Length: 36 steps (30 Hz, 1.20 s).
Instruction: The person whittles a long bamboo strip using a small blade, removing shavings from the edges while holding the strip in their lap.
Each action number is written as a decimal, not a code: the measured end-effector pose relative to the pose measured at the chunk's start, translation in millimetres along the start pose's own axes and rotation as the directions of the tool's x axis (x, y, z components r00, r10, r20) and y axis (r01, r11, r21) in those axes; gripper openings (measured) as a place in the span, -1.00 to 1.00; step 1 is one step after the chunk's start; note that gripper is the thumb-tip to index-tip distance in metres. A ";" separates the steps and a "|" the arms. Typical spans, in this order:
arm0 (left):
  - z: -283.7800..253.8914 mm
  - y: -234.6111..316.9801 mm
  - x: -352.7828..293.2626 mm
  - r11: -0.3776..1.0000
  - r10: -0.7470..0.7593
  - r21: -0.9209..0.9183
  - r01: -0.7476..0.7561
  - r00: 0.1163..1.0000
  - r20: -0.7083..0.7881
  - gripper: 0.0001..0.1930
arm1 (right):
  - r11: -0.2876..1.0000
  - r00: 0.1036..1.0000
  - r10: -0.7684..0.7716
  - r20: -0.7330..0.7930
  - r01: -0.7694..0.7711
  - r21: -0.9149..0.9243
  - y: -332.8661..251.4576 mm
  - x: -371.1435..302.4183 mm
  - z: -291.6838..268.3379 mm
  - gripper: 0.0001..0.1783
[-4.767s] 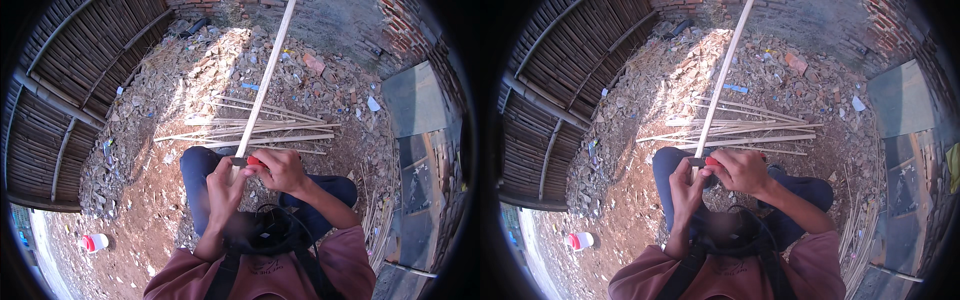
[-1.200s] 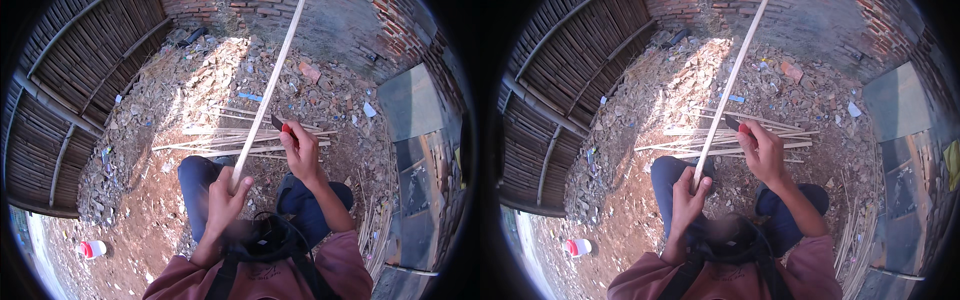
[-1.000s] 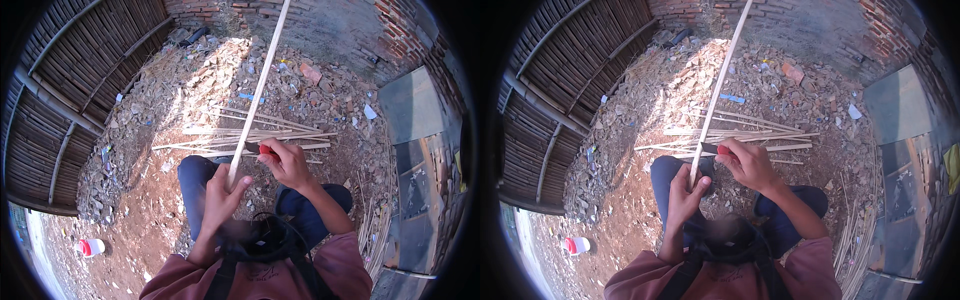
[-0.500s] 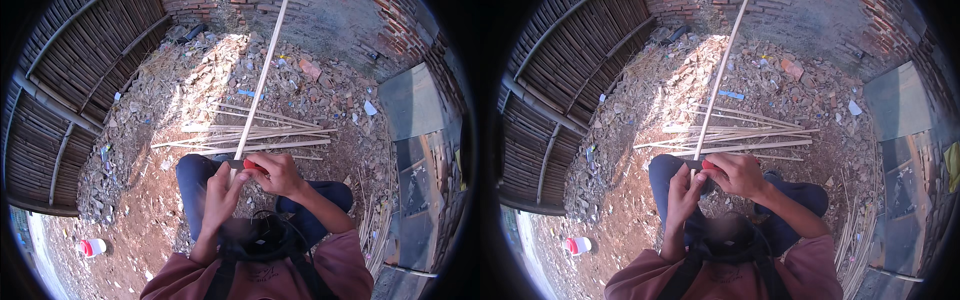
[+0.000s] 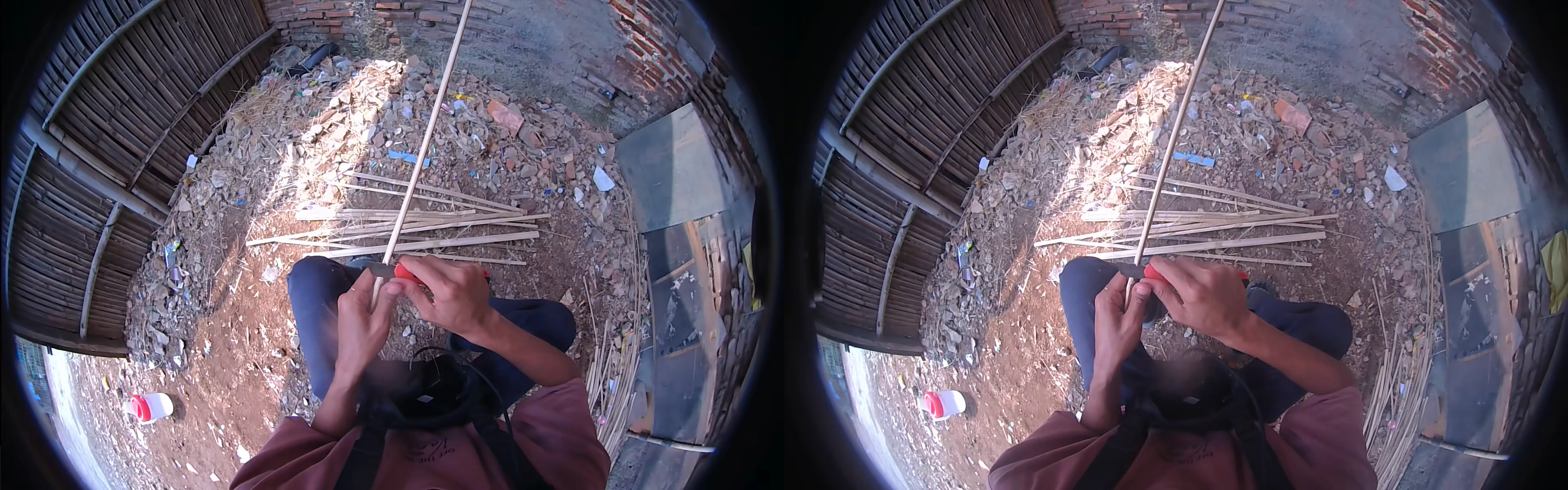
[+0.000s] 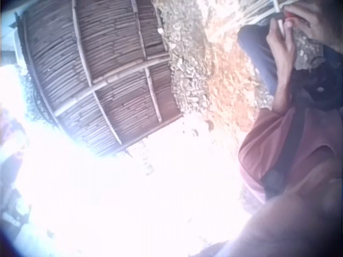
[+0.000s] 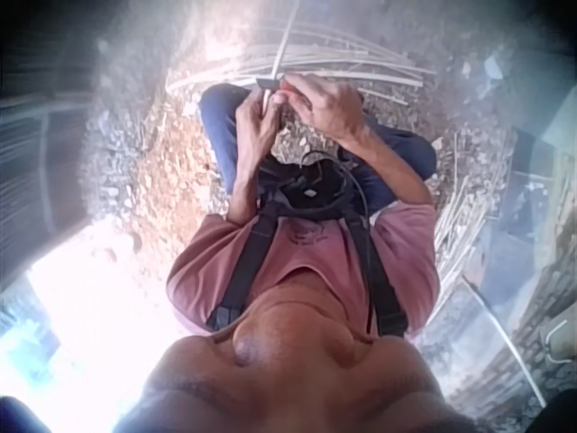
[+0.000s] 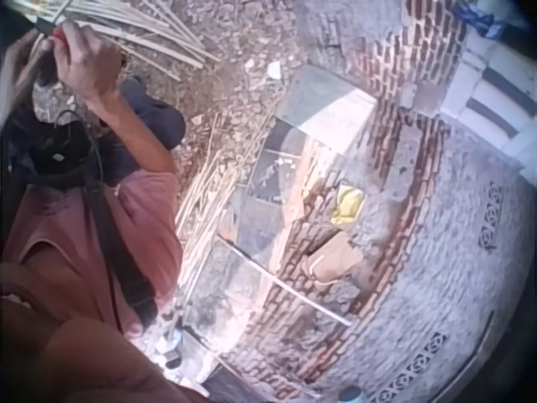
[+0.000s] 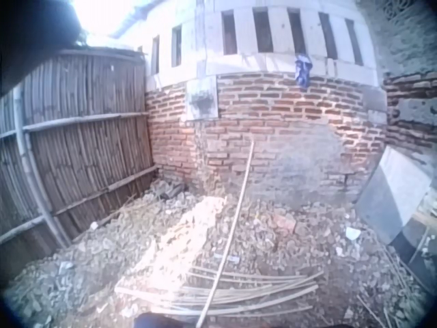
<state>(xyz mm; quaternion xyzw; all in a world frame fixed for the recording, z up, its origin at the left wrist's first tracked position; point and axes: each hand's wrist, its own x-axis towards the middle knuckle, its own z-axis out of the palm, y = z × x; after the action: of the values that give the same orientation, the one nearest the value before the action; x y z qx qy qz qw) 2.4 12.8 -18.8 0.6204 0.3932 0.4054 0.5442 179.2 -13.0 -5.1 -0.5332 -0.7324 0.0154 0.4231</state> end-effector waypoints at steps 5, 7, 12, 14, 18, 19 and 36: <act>-1.9 -12.3 0.7 0.998 -0.023 0.062 0.024 0.999 -0.029 -0.72 | 0.997 1.000 0.013 -0.014 -0.014 -0.081 -2.7 0.3 1.1 -0.75; -0.7 -2.3 1.6 0.991 -0.069 0.111 0.072 0.997 -0.030 -0.72 | 0.996 0.999 0.012 -0.035 -0.015 -0.084 -1.8 0.9 1.7 -0.75; 4.9 10.3 3.8 0.985 -0.027 0.170 0.041 0.996 -0.084 -0.71 | 0.993 0.998 0.009 -0.055 -0.016 -0.115 -1.0 4.2 0.6 -0.76; 5.7 18.6 3.5 0.977 -0.044 0.202 0.062 0.995 -0.092 -0.71 | 0.994 0.998 0.009 -0.058 -0.015 -0.107 -2.9 6.5 -1.6 -0.77; 5.9 20.7 4.1 0.964 -0.038 0.256 0.069 0.991 -0.125 -0.64 | 0.992 0.998 0.000 -0.062 -0.008 -0.124 -1.8 8.0 -0.6 -0.77; 5.1 19.2 4.6 0.961 -0.026 0.270 0.062 0.991 -0.134 -0.58 | 0.991 0.998 -0.003 -0.064 -0.005 -0.133 -1.3 8.1 -0.7 -0.77; -2.8 17.1 -9.4 0.921 -0.101 0.379 0.088 0.995 0.015 -0.51 | 0.946 0.891 0.302 -0.338 -0.324 -0.009 68.1 35.8 -49.9 -0.71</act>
<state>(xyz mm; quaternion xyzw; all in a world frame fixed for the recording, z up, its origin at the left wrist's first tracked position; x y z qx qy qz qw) -2.8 3.3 -2.4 0.7007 0.4839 0.2850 0.4401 260.6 23.4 16.3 -0.6527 -0.5550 -0.0307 0.5148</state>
